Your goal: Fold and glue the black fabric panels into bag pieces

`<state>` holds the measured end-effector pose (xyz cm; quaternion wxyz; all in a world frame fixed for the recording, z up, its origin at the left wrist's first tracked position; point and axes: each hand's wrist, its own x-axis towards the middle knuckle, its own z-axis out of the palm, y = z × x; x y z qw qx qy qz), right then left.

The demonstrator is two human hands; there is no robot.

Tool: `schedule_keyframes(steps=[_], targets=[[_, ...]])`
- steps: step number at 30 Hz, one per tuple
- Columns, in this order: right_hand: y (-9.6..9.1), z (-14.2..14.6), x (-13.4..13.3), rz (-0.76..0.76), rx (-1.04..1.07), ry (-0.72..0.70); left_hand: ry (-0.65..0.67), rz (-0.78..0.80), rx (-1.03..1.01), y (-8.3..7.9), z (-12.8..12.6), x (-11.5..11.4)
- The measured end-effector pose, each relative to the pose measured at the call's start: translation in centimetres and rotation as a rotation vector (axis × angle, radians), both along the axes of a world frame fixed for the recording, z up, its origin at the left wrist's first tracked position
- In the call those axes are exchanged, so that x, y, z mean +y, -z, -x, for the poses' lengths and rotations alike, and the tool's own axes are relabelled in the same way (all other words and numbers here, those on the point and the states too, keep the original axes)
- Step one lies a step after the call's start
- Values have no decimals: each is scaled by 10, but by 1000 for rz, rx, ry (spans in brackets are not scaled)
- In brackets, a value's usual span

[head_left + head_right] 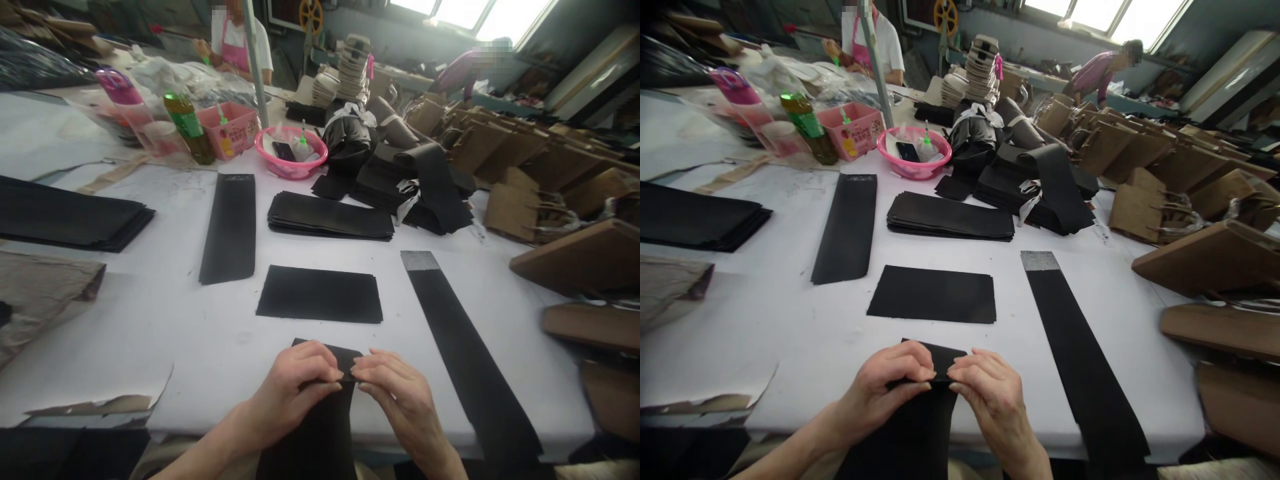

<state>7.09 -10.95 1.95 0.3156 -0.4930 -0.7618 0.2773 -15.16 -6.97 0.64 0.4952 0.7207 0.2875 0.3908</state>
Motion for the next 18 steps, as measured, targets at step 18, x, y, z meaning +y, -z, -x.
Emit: schedule_keyframes(steps=[18], targets=[[-14, 17, 0, 122, 14, -2, 43, 287, 44, -19, 3, 6]])
